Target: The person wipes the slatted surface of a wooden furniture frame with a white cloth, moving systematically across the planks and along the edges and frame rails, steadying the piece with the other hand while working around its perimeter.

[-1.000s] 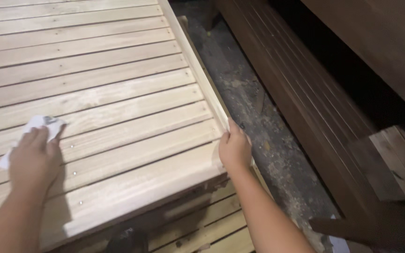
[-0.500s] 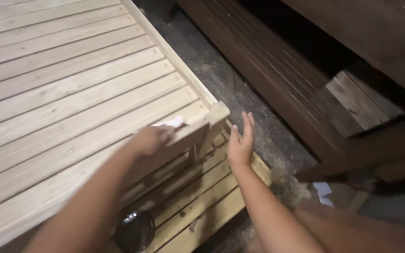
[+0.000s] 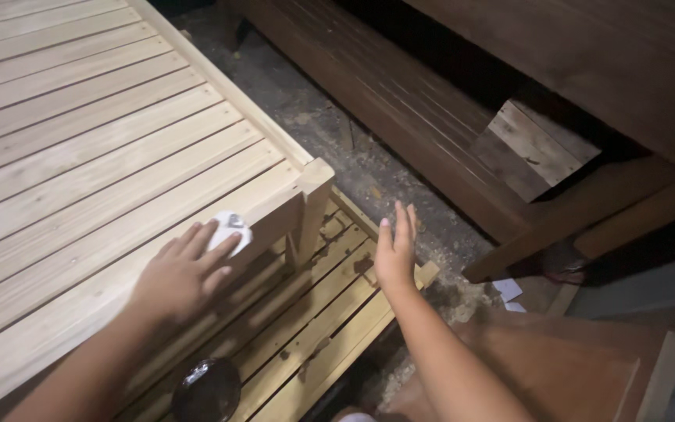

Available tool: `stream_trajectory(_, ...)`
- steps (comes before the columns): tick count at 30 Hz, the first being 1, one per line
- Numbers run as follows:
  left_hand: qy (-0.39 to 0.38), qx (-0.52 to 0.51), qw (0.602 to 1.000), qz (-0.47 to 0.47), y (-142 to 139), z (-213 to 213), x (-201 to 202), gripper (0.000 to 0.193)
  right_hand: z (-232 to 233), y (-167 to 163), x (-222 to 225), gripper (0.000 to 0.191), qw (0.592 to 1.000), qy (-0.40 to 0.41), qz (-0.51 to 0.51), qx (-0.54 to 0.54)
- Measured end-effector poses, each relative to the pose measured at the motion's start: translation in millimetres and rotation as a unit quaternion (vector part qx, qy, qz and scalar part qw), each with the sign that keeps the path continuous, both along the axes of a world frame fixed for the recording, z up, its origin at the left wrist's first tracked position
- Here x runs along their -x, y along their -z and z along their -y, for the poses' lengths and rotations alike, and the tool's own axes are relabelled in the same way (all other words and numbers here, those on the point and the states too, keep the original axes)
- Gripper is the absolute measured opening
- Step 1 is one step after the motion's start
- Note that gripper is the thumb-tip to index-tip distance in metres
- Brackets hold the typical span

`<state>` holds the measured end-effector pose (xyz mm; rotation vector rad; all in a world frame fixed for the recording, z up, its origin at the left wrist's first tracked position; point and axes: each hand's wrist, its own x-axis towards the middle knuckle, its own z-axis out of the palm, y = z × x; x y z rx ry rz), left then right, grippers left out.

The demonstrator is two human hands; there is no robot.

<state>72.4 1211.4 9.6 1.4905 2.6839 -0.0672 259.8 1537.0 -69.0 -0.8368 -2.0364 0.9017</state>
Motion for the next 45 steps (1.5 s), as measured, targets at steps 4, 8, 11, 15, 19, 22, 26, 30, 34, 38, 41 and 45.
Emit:
stream_trajectory(4, 0.015, -0.025, 0.999, -0.016, -7, -59, -4, 0.062, -29, 9, -4, 0.051, 0.999, -0.006, 0.026, 0.021)
stream_trajectory(8, 0.012, -0.11, 0.994, -0.013, -2, -136, -1, 0.069, -67, 19, 5, 0.054, 0.997, -0.044, 0.051, 0.025)
stream_trajectory(11, -0.021, -0.146, 0.989, -0.008, 3, -196, 1, 0.068, -97, 26, 24, 0.057, 0.992, -0.092, 0.076, 0.04)
stream_trajectory(15, -0.101, -0.12, 0.988, 0.018, 0, -252, 1, 0.061, -126, 40, 63, 0.057, 0.979, -0.176, 0.097, 0.032)
stream_trajectory(19, -0.105, -0.138, 0.985, 0.022, -2, -226, -11, 0.062, -141, 49, 102, 0.053, 0.948, -0.286, 0.081, 0.11)
stream_trajectory(22, -0.115, -0.113, 0.987, -0.007, 4, -183, -23, 0.076, -141, 50, 121, 0.052, 0.943, -0.305, 0.093, 0.092)
stream_trajectory(26, -0.129, -0.123, 0.983, -0.038, 15, -195, -27, 0.074, -129, 48, 130, 0.054, 0.923, -0.315, 0.092, 0.201)
stream_trajectory(30, -0.135, -0.151, 0.979, -0.008, 16, -262, -12, 0.059, -116, 48, 138, 0.056, 0.918, -0.287, 0.109, 0.252)
stream_trajectory(34, -0.124, -0.207, 0.97, -0.015, 15, -260, -14, 0.055, -112, 45, 141, 0.057, 0.914, -0.282, 0.088, 0.278)
stream_trajectory(38, -0.122, -0.253, 0.959, -0.027, 18, -205, -35, 0.057, -112, 33, 135, 0.059, 0.905, -0.274, 0.108, 0.307)
stream_trajectory(41, -0.126, -0.251, 0.96, -0.01, 21, -209, -25, 0.06, -105, 23, 136, 0.06, 0.904, -0.284, 0.089, 0.306)
stream_trajectory(45, -0.132, -0.252, 0.959, -0.012, 22, -252, 7, 0.046, -86, 17, 151, 0.062, 0.867, -0.291, 0.078, 0.398)
